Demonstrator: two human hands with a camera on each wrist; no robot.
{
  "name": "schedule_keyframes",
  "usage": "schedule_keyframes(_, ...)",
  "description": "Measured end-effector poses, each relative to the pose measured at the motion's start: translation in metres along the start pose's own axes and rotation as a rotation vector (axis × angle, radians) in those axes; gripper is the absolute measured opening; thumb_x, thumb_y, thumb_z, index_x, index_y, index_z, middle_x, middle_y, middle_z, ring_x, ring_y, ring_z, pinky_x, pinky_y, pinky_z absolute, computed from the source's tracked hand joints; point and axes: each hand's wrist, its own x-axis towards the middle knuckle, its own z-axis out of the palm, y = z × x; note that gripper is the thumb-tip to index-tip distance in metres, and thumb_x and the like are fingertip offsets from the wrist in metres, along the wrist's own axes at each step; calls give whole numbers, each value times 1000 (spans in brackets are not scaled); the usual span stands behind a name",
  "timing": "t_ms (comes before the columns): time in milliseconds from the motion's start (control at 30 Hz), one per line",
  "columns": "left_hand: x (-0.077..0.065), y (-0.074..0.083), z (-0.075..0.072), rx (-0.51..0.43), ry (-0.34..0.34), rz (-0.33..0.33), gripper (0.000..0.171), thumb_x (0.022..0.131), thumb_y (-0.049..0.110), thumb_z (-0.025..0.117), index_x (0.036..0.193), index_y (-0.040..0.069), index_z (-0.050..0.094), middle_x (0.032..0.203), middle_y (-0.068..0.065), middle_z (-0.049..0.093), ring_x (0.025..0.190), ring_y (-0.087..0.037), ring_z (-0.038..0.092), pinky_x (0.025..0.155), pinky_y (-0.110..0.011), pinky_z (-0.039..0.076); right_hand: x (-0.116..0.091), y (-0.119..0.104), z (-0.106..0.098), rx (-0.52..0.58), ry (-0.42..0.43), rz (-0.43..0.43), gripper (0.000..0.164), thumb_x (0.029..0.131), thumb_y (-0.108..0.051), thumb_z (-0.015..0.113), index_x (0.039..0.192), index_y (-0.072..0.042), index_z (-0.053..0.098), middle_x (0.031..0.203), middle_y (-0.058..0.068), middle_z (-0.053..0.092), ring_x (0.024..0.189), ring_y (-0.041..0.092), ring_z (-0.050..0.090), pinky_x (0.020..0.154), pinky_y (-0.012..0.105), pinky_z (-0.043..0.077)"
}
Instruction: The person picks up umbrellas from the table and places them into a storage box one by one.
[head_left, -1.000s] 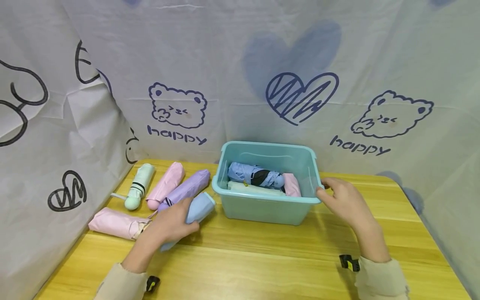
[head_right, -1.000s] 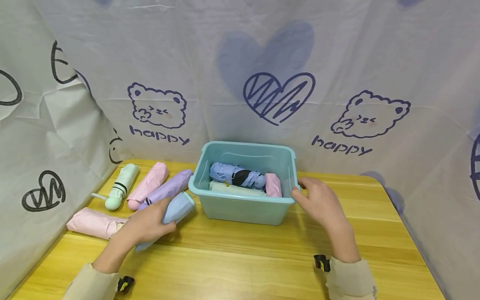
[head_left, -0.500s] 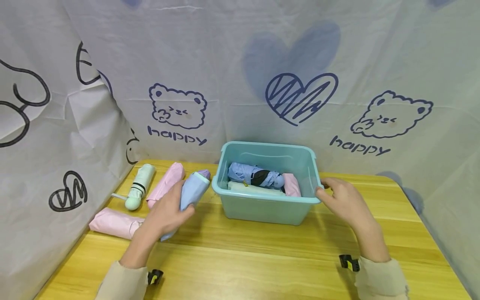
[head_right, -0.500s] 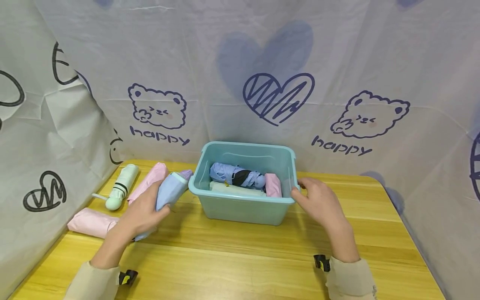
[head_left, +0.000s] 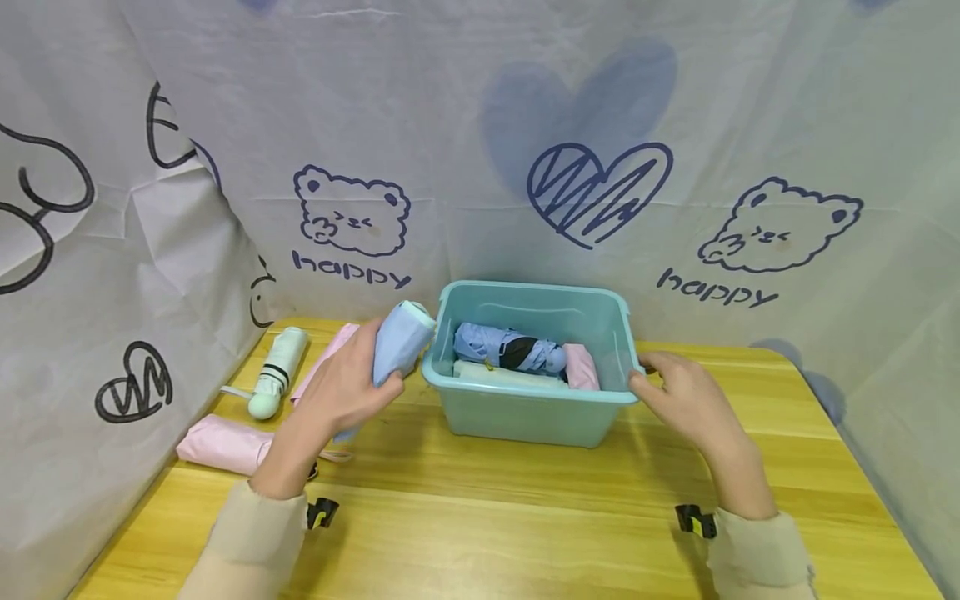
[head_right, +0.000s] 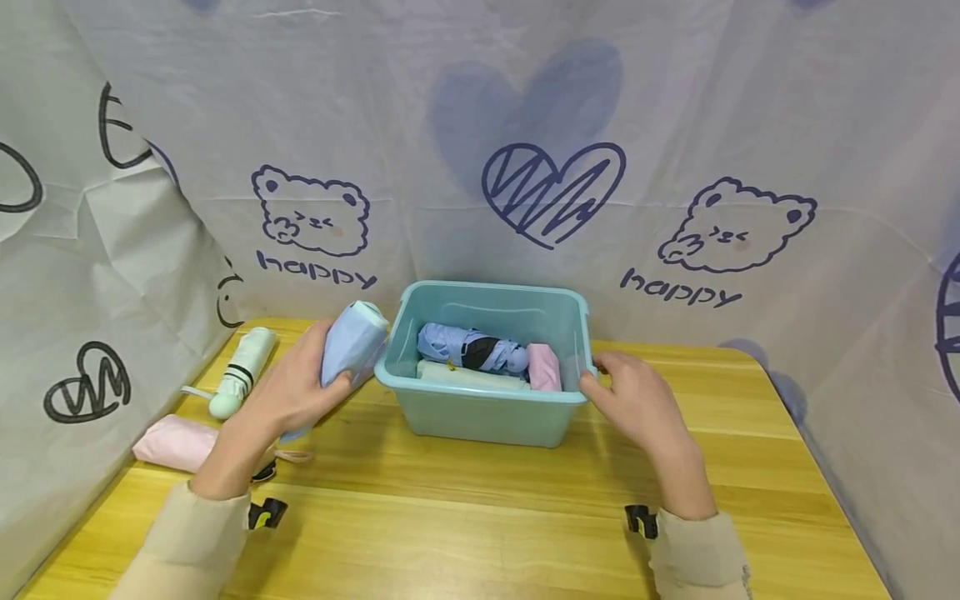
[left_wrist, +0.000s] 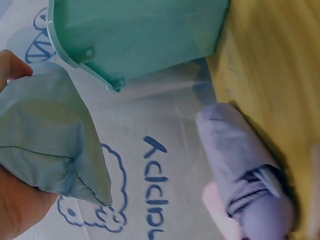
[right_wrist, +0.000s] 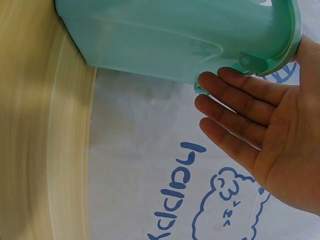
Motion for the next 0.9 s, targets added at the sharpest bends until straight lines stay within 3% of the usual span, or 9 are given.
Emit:
schedule_keyframes(367, 34, 31, -12, 51, -92, 160, 80, 83, 38, 63, 153, 9, 38, 128, -8, 59, 100, -26, 60, 82, -48, 55, 0, 0, 0, 4, -3, 9, 47, 99, -31, 53, 129, 2, 67, 124, 21, 70, 110, 39, 65, 96, 60, 52)
schedule_keyframes(600, 57, 47, -12, 116, -221, 206, 80, 83, 43, 64, 153, 12, 39, 127, -5, 59, 97, -23, 60, 77, -43, 54, 1, 1, 0, -6, 3, 4, 46, 98, -29, 53, 128, 2, 68, 123, 21, 70, 107, 39, 66, 95, 59, 52)
schedule_keyframes(900, 85, 63, -6, 196, -351, 315, 81, 87, 43, 66, 157, 14, 38, 139, -4, 59, 103, -22, 62, 86, -45, 55, 1, 1, 0, 3, 7, 0, 44, 98, -29, 53, 125, 2, 68, 121, 20, 71, 106, 39, 66, 95, 58, 52)
